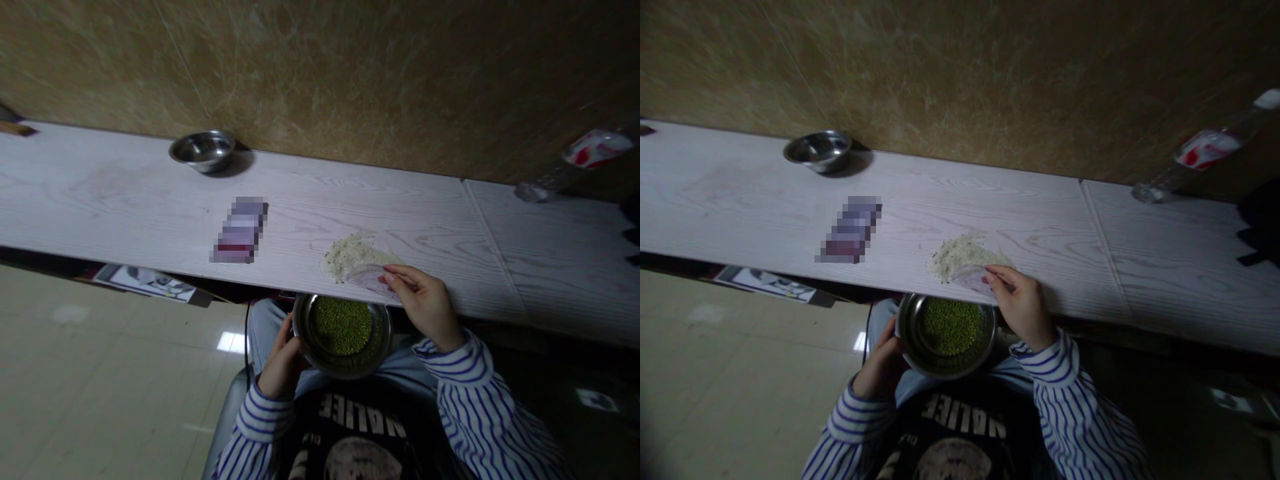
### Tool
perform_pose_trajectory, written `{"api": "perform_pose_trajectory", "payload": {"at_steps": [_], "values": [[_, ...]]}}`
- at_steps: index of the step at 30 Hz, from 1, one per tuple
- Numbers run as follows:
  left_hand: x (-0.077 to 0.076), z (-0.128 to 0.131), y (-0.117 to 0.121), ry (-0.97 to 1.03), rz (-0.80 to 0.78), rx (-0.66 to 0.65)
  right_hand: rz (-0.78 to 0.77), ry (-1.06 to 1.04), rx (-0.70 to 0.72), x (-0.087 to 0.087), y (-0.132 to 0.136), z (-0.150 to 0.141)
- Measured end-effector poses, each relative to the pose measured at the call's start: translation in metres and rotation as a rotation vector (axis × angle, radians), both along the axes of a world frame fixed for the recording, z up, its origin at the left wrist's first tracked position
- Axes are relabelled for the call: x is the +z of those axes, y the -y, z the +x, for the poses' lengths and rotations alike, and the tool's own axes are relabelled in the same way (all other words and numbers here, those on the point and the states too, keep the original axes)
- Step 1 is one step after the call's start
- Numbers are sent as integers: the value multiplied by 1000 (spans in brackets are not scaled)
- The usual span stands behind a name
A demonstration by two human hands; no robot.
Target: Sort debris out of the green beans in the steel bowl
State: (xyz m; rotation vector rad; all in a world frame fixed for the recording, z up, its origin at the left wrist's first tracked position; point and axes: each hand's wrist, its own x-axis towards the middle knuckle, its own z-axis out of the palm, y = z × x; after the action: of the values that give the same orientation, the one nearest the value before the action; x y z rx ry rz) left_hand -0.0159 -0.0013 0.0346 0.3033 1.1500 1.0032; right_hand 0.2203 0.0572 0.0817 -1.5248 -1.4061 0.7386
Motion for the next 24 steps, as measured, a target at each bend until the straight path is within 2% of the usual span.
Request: {"api": "perform_pose_trajectory", "payload": {"at_steps": [9,24], "values": [[-1,1,0,-5,-2,-4,-48,-35,52,1,4,-5],[1,1,0,2,-2,-6,0,-54,44,1,-1,-6]]}}
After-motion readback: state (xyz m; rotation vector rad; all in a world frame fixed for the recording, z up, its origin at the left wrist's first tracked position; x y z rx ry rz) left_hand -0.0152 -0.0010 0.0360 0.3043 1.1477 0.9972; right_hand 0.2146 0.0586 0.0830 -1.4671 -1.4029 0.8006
